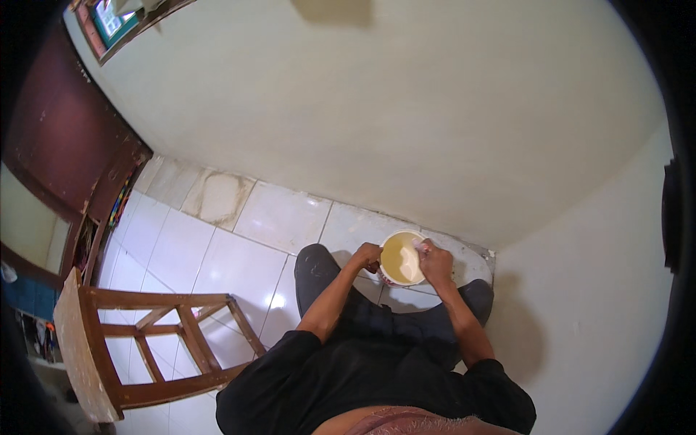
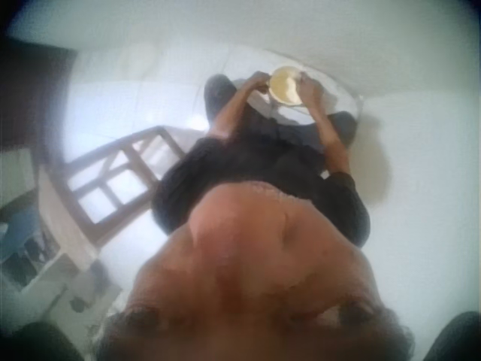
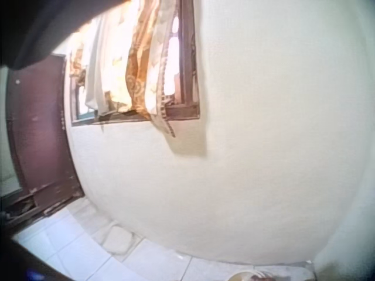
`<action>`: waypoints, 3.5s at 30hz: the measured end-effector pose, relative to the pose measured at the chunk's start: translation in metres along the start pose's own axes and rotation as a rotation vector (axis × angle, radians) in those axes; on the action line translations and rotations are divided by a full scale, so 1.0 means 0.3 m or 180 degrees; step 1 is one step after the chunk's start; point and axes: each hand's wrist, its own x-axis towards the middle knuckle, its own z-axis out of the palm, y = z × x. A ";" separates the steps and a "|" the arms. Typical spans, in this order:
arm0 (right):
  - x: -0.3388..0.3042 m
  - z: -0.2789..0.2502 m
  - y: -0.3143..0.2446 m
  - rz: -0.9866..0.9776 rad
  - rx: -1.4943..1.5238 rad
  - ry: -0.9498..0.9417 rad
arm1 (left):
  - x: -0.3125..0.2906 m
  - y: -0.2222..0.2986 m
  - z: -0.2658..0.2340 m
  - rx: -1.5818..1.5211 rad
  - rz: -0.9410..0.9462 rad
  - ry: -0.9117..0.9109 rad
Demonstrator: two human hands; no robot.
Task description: The person paints a wall by dipping a brush into a bucket of paint and applying it to the surface, working from a standing position and then sitting on the floor to reach lower sections.
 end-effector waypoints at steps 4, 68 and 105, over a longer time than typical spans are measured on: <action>-0.011 0.060 -0.029 0.0273 0.0501 -0.0594 | 0.037 -0.080 0.035 -0.0877 -0.0245 -0.0140; 1.127 -1.360 -0.972 -0.3376 -0.0596 0.2961 | -0.014 0.006 0.031 -0.2706 -0.0793 0.0160; 1.095 -0.875 -0.853 -0.3936 -0.2344 0.2194 | -0.042 -0.008 0.017 -0.1928 -0.0186 0.0558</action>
